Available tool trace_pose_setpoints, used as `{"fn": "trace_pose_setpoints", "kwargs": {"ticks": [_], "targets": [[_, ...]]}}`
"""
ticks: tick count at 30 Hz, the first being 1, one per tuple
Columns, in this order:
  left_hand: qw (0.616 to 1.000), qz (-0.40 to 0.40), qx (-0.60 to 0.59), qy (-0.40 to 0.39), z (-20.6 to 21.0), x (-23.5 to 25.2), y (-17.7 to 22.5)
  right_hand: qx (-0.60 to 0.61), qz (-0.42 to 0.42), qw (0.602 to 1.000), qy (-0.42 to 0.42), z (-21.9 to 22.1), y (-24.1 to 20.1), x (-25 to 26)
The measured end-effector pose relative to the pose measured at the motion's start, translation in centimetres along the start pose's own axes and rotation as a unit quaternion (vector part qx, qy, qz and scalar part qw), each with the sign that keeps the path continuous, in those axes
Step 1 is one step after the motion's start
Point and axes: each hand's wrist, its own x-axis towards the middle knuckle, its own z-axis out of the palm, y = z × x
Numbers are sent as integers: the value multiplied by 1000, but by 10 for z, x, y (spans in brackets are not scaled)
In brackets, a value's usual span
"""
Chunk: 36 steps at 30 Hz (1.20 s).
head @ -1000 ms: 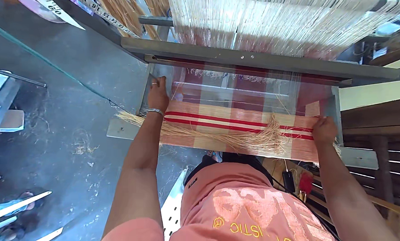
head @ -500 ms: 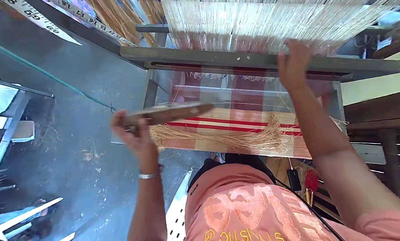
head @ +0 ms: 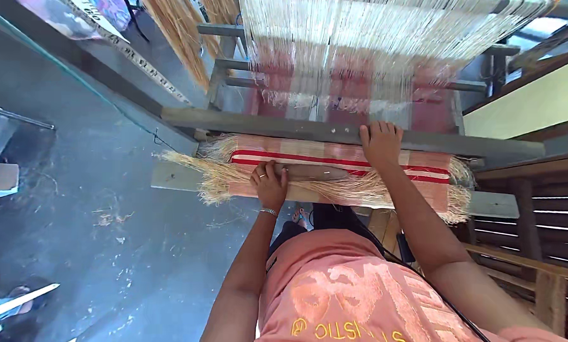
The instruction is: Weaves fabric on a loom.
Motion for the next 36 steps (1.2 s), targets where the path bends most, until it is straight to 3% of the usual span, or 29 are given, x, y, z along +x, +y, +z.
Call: {"fn": "trace_pose_setpoints", "kwargs": {"ticks": [8, 19, 36], "targets": [[999, -4, 38, 0, 1, 0, 2, 1, 21, 1000, 16, 8, 2, 20], [998, -8, 62, 3, 7, 2, 3, 20, 24, 996, -84, -15, 1, 2], [994, -33, 95, -30, 1, 4, 12, 69, -2, 996, -56, -5, 14, 3]]}}
